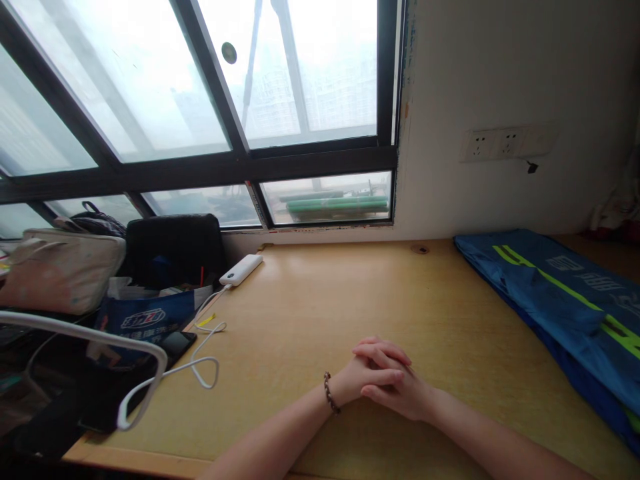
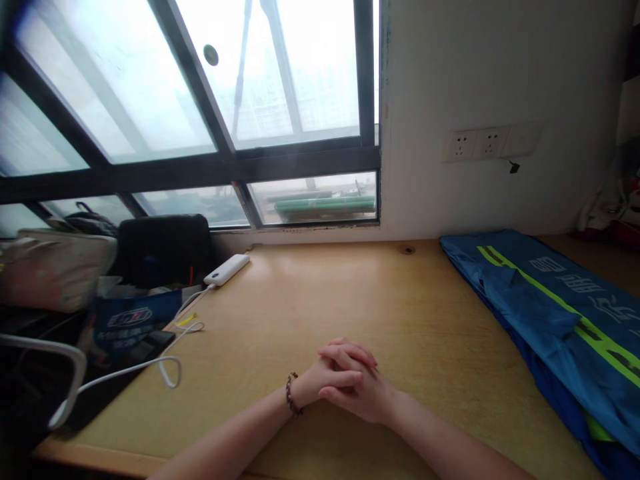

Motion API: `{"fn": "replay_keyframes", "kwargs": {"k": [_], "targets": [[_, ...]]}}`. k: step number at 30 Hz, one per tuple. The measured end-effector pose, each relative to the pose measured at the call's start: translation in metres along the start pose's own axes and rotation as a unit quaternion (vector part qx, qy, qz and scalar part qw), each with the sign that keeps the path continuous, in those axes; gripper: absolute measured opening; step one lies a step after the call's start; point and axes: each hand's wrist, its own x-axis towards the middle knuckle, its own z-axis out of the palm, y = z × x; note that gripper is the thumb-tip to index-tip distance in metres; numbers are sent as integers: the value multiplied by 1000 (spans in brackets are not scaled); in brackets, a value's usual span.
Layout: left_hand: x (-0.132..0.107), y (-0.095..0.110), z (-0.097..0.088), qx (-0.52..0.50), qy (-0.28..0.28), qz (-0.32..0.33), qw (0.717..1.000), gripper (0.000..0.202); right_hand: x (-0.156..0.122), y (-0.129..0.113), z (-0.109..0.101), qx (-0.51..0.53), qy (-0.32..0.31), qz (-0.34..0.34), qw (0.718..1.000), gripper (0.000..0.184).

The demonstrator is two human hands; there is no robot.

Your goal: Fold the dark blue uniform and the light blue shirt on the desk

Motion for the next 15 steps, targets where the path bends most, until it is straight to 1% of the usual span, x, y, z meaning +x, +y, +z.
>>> {"fn": "replay_keyframes", "kwargs": {"k": [15], "targets": [[0,4,1,-6,18,2,1000,22,0,0,0,-2,-4,16,1000,50]]}}
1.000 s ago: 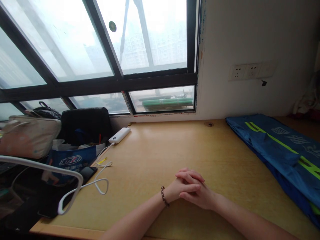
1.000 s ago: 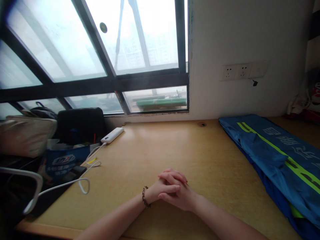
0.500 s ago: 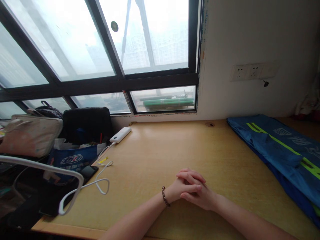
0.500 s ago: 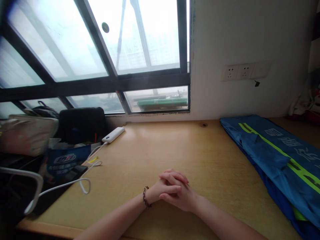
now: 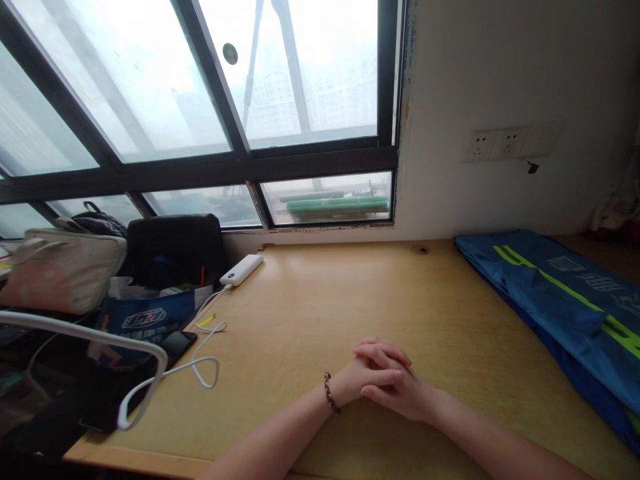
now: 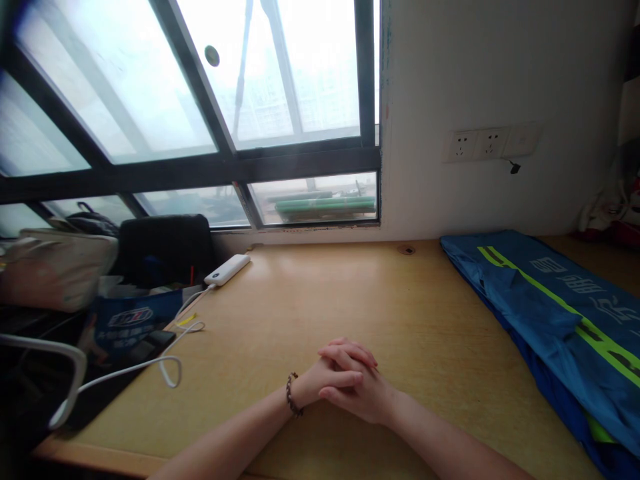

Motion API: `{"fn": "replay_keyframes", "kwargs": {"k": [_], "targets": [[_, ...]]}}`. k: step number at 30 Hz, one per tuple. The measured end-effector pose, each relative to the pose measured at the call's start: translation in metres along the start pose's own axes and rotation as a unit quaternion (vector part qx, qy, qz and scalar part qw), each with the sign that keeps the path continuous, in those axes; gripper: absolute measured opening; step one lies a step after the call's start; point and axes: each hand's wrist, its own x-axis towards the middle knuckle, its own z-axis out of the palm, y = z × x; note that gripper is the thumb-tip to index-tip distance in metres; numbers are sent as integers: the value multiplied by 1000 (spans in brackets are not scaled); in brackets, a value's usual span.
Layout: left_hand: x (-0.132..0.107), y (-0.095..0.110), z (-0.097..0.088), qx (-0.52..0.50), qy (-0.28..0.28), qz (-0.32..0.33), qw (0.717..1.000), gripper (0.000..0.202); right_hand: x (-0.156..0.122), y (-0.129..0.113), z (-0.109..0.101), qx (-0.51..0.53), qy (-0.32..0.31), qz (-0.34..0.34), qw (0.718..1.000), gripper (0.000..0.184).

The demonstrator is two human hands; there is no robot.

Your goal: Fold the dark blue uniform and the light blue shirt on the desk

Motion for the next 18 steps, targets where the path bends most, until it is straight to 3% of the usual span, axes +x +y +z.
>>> {"fn": "replay_keyframes", "kwargs": {"k": [18], "targets": [[1,0,-1,10,-11,-2,1000,22,1,0,0,4,5,-9,1000,51]]}}
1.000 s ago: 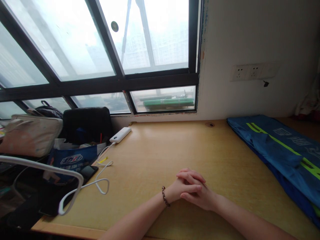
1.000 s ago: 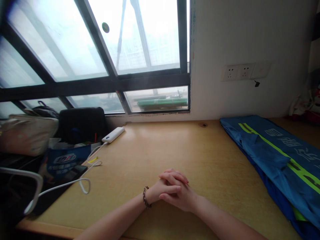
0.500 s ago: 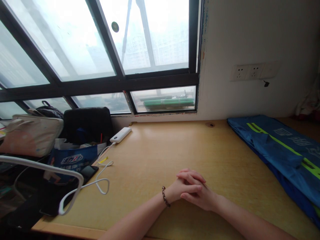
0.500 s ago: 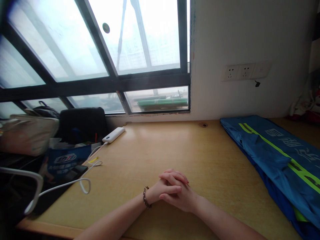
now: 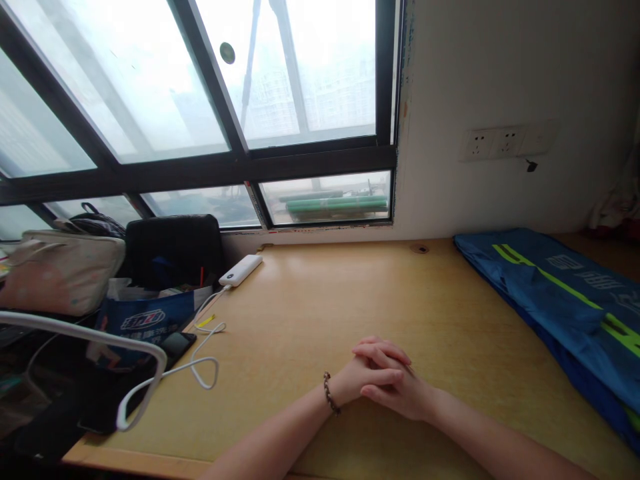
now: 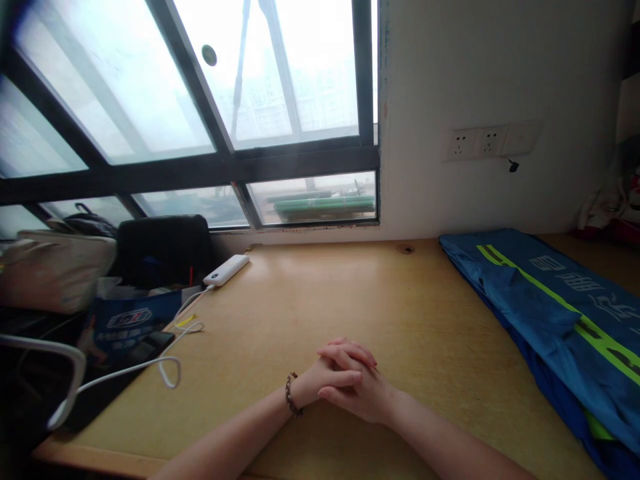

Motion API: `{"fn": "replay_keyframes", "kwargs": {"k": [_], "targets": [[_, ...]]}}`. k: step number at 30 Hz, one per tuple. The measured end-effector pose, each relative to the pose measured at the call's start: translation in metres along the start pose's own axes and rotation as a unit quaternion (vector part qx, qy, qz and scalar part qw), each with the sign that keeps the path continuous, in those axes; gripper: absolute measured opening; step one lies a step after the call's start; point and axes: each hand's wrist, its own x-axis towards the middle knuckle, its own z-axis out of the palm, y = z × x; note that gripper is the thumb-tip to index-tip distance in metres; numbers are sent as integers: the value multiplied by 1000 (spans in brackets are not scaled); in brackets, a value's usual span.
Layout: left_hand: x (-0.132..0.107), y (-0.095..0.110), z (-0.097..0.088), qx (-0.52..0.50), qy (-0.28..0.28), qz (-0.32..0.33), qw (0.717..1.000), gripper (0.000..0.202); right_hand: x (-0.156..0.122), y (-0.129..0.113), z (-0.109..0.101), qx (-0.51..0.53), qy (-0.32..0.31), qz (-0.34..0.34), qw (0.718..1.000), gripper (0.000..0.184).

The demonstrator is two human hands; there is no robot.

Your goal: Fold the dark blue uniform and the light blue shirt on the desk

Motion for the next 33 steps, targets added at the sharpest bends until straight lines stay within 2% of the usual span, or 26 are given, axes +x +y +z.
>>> {"fn": "replay_keyframes", "kwargs": {"k": [33], "targets": [[0,6,0,8,5,-10,1000,23,-2,2,1,-3,-2,2,1000,51]]}}
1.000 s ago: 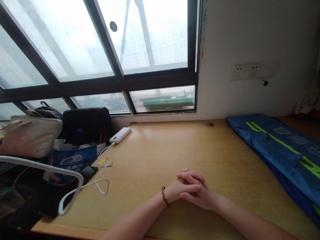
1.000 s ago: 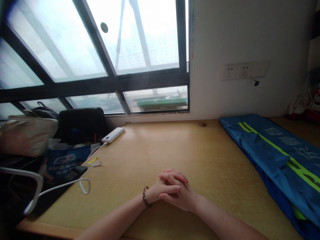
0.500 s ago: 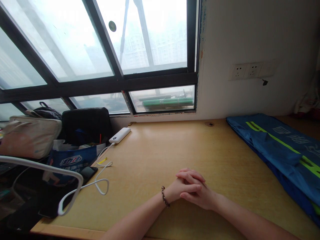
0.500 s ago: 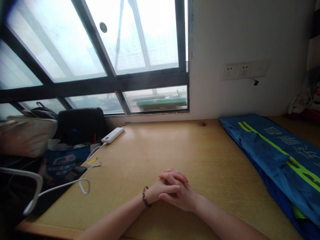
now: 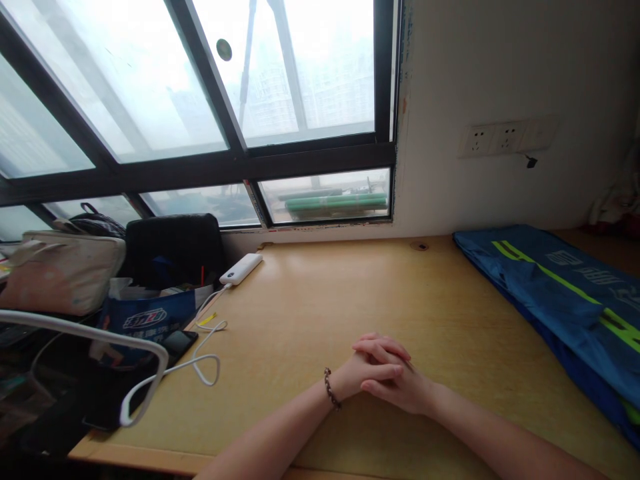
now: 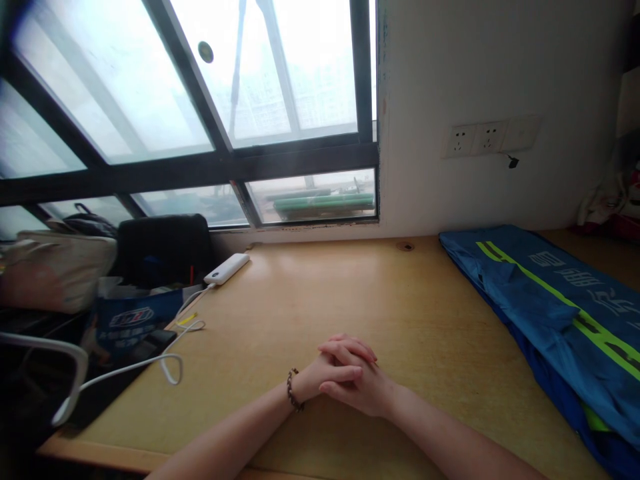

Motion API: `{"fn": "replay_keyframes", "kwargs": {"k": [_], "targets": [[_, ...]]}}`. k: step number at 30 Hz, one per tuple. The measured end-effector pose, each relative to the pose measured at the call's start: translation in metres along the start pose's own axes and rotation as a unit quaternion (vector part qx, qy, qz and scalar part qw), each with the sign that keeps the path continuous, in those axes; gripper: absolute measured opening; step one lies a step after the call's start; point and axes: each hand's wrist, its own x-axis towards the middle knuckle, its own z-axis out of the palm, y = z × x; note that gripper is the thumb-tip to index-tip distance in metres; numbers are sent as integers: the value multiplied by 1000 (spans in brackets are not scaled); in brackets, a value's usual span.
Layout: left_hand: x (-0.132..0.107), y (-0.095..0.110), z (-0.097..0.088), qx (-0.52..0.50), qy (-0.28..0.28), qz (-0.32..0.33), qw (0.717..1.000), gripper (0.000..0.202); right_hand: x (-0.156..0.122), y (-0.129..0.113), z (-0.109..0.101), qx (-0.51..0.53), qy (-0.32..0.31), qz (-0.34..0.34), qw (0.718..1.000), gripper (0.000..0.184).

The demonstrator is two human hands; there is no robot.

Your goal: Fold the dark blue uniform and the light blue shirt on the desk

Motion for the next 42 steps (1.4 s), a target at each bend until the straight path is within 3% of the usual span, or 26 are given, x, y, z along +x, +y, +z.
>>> {"fn": "replay_keyframes", "kwargs": {"k": [25,30,34,36,38,39,40,42], "targets": [[0,2,-2,14,3,1,1000,23,0,2,1,-6,-2,2,1000,51],[-1,-4,-1,-27,-2,-6,1000,25,2,-6,-6,5,-37,27,999,54],[1,-11,2,-144,27,-10,989,45,9,-8,-19,18,-81,74,994,75],[3,-13,0,-174,78,-17,981,45,14,6,-32,5,-42,107,993,82],[6,-14,-4,-163,133,-35,977,39,17,32,-54,-61,58,152,985,77],[7,-14,-7,-155,155,-46,975,38,17,49,-69,-125,128,179,968,71],[8,-14,-10,-147,172,-58,972,37,14,65,-86,-200,204,205,936,68],[10,-16,-15,-136,194,-82,968,37,1,95,-126,-329,309,284,846,67]]}}
